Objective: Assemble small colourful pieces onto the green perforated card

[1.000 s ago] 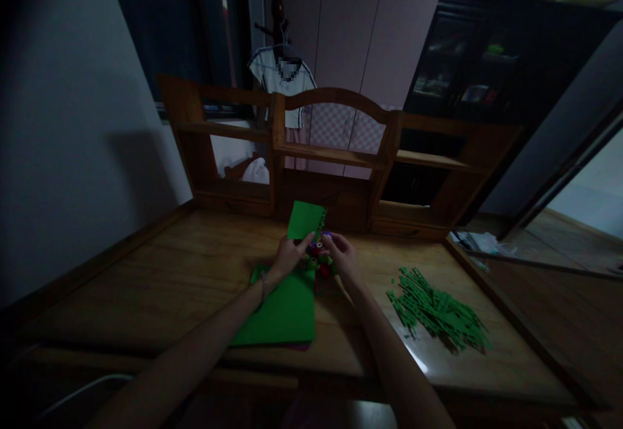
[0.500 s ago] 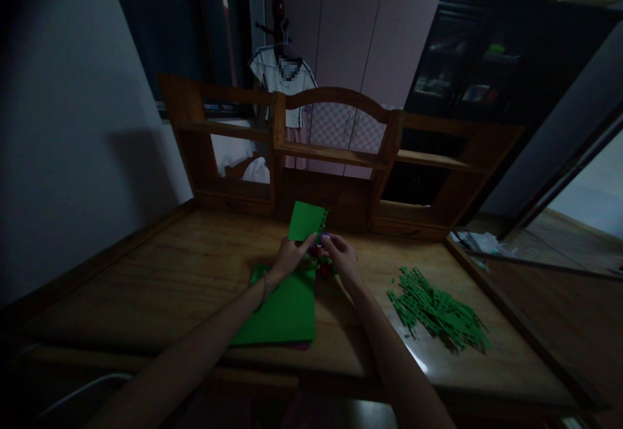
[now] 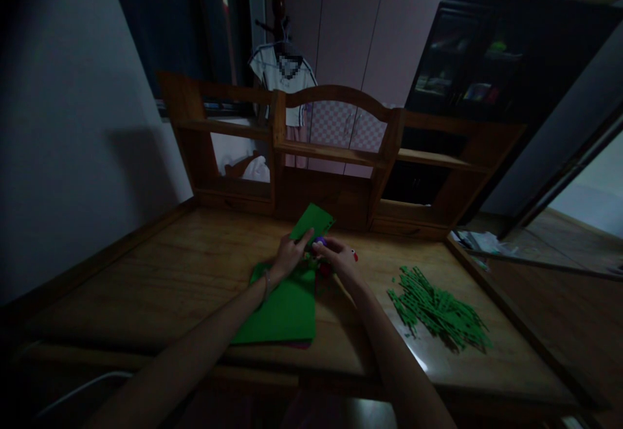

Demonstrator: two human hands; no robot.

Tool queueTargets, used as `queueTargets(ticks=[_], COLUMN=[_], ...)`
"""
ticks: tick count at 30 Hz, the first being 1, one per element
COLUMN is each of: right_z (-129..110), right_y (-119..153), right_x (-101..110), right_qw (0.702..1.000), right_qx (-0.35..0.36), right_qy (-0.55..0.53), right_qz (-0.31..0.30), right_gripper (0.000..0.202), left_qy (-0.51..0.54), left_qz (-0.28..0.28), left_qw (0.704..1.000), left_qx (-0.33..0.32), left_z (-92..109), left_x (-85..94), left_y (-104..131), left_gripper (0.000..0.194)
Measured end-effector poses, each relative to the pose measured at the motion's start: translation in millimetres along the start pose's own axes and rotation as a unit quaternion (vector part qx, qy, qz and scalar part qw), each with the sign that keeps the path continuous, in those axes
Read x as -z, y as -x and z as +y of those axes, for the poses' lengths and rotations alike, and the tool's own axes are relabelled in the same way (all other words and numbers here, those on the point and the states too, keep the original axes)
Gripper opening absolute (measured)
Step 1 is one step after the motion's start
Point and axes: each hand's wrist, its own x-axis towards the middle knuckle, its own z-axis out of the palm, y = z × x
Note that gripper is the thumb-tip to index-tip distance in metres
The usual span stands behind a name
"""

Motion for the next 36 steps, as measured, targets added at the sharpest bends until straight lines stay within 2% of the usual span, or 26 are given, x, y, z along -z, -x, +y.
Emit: queueTargets(ticks=[11, 17, 27, 36], right_z=[-1.1, -1.0, -3.8, -4.0], right_y=[3.9, 3.2, 4.8, 5.5], right_x=[-0.9, 0.3, -1.1, 0.4], right_qw=[0.999, 0.999, 0.999, 0.999], right_qx=[-0.007, -0.007, -0.003, -0.002], right_qy=[0.033, 0.038, 0.035, 0.039], right_qz=[-0.034, -0.02, -0.009, -0.033], right_gripper=[0.033, 0.035, 0.034, 0.032], left_qy=[-0.017, -0.021, -0.015, -0.017], left_qz=[-0.014, -0.02, -0.023, -0.024], left_qw=[0.999, 0.998, 0.999, 0.999], left_qx=[-0.036, -0.052, -0.039, -0.043], left_z=[3.0, -1.7, 2.2, 2.1], left_x=[-1.6, -1.8, -0.4, 0.4], left_y=[1.7, 0.2, 0.3, 0.7], left_gripper=[0.037, 0.035, 0.035, 0.035])
